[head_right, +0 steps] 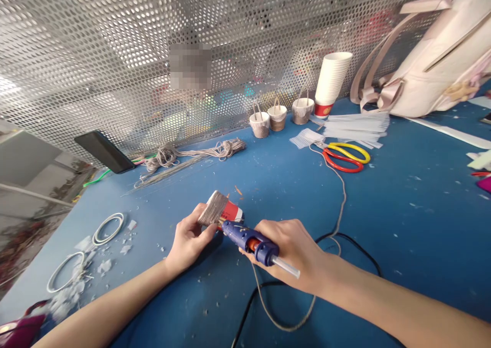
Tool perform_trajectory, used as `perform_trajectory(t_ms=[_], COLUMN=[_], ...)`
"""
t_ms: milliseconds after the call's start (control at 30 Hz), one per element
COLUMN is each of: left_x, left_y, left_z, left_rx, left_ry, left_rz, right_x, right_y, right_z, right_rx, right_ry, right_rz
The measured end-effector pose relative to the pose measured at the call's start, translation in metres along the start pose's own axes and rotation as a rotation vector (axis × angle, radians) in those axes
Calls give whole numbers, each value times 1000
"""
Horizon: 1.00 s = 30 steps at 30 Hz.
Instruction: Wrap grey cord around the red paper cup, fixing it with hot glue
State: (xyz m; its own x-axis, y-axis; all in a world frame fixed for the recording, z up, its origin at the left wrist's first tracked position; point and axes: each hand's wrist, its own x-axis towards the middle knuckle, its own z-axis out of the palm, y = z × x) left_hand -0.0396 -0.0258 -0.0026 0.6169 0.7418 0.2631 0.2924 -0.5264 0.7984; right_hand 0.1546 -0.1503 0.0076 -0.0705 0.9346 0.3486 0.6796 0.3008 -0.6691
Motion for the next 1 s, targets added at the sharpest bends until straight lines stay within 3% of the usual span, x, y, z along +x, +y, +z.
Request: perform_trajectory(t_ms=[200,433,667,1000], left_x=[-1,-1,-1,-1], left_y=[-1,-1,-1,1], left_z=[-1,-2,-2,-3], left_rx=[1,-36,-46,-100], left_ry=[-5,-20,-18,-24], left_rz=[-3,10,16,42], right_x=[0,6,1,6], right_y=[-2,1,0,2], right_z=[-1,-11,-8,-14], right_rx=[-39,28,90,77], right_ry=[-8,18,-44,-27], right_rz=[-21,133,130,147])
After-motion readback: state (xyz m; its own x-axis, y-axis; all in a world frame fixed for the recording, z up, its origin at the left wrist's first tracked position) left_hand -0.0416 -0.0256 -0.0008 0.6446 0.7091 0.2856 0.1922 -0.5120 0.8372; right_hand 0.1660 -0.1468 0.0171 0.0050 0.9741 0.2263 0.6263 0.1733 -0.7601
